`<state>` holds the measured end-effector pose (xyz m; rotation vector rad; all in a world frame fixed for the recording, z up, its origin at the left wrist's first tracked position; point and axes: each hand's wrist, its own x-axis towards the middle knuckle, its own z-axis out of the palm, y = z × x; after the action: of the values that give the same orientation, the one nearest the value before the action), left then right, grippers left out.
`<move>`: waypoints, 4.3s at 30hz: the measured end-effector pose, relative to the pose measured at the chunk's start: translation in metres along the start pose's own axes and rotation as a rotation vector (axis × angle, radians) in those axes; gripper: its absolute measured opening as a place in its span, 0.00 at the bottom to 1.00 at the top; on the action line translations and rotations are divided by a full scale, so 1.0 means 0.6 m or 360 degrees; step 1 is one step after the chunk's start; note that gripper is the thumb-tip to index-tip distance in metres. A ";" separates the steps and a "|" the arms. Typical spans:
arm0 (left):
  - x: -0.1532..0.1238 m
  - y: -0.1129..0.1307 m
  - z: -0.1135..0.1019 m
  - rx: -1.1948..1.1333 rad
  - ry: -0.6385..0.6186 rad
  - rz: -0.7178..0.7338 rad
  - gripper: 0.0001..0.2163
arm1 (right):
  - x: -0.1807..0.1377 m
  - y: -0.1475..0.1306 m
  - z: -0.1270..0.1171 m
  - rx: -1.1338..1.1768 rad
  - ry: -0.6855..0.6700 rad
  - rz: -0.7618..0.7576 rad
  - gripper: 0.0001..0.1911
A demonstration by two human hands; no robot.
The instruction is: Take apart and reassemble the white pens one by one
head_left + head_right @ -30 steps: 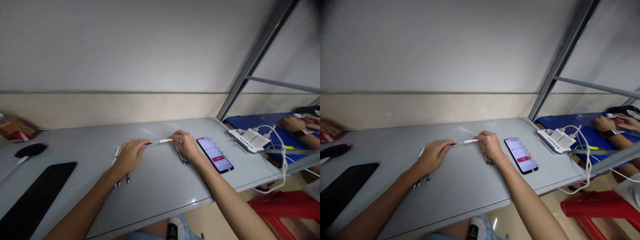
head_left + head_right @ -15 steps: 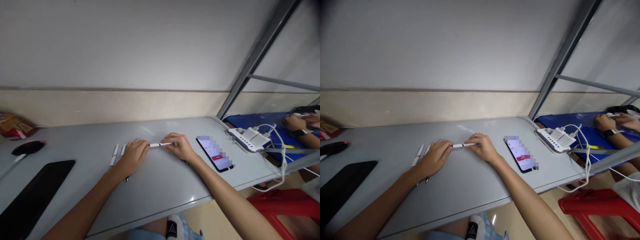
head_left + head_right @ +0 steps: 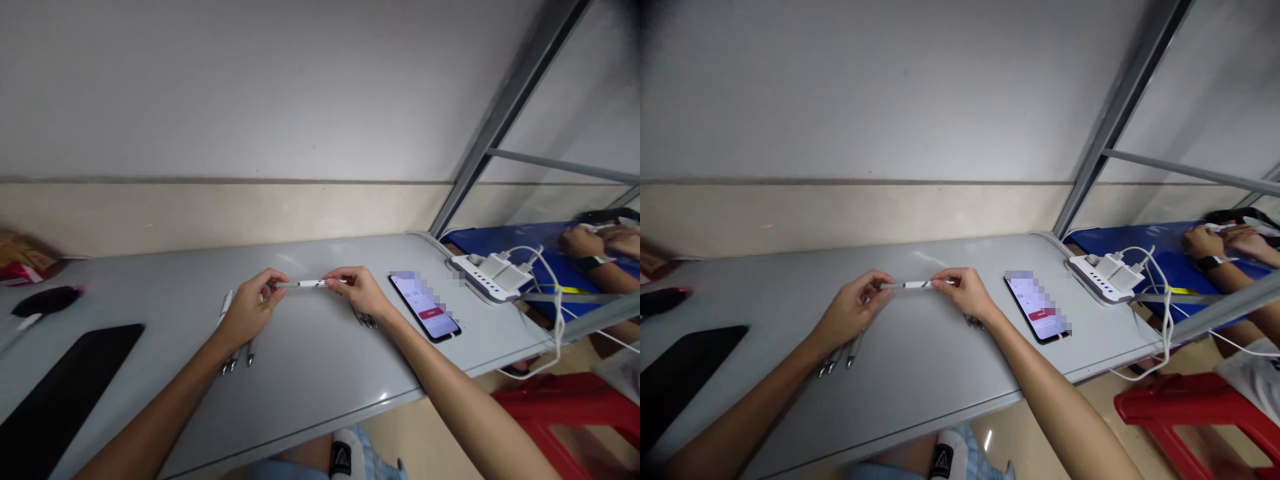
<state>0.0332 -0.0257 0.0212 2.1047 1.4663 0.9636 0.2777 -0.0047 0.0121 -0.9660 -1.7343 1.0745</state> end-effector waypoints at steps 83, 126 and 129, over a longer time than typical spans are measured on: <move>-0.009 -0.074 -0.046 0.0985 -0.0272 -0.0370 0.28 | 0.009 -0.001 -0.015 0.1466 0.0159 0.0267 0.16; -0.016 -0.029 -0.029 0.1311 -0.0169 -0.0171 0.12 | 0.000 0.031 -0.047 -0.1342 -0.0066 0.0114 0.27; -0.011 -0.031 -0.033 0.1251 -0.0169 -0.0264 0.15 | 0.000 0.030 -0.046 -0.1349 -0.0069 0.0118 0.26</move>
<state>0.0049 -0.0262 0.0202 2.4128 2.1550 0.1991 0.3067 0.0086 0.0025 -1.5205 -2.2479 0.3626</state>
